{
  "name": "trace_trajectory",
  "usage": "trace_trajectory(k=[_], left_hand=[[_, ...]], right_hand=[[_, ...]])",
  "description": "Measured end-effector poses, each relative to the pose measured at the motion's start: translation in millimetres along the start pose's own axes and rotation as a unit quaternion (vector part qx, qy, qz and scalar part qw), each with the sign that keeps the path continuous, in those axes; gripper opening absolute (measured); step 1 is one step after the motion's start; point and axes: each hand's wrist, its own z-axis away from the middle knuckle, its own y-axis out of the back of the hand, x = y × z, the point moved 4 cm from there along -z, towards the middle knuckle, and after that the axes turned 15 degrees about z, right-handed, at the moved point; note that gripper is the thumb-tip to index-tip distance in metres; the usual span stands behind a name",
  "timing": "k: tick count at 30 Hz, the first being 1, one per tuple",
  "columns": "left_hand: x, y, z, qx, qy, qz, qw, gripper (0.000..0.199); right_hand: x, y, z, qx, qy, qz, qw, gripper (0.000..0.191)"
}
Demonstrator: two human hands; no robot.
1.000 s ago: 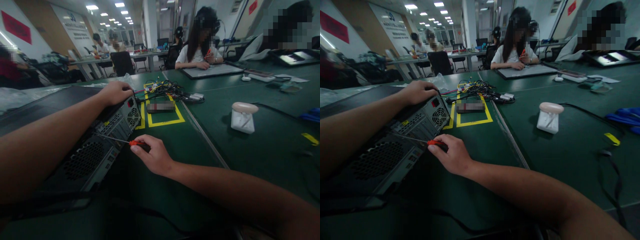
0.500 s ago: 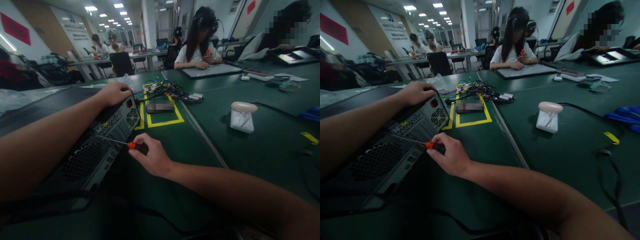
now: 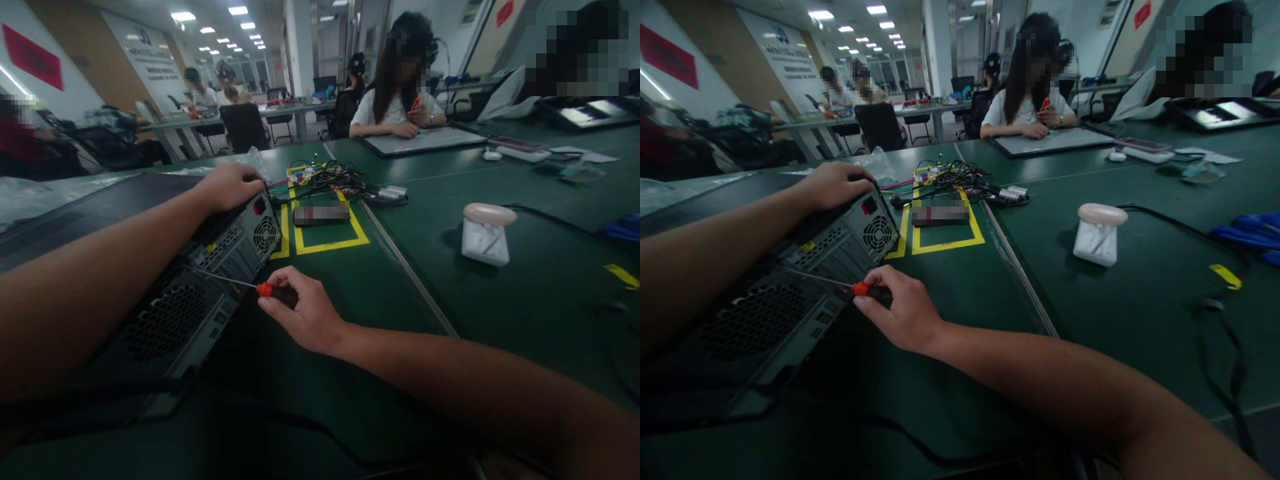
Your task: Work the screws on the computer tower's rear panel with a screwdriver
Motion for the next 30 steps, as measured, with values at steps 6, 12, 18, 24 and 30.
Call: trace_trajectory(k=[6, 12, 18, 24, 30], left_hand=[[-0.5, 0.2, -0.6, -0.006, 0.005, 0.004, 1.0, 0.053], [-1.6, -0.9, -0.8, -0.005, 0.0, 0.001, 1.0, 0.054], [-2.2, -0.6, -2.1, 0.0, -0.004, 0.008, 1.0, 0.058], [-3.0, -0.8, -2.2, 0.002, -0.004, 0.006, 1.0, 0.059], [-1.7, -0.6, -1.0, -0.002, -0.006, 0.005, 1.0, 0.059]], right_hand=[[-0.3, 0.5, 0.4, 0.008, 0.001, 0.009, 1.0, 0.023], [0.5, 1.8, -1.1, 0.019, 0.011, 0.036, 0.999, 0.024], [-2.3, 1.2, -0.4, 0.009, 0.022, 0.038, 0.999, 0.028], [-1.8, 0.8, 0.9, 0.007, 0.011, 0.051, 0.999, 0.02], [-1.1, -0.2, 0.0, 0.004, 0.025, 0.055, 0.998, 0.016]])
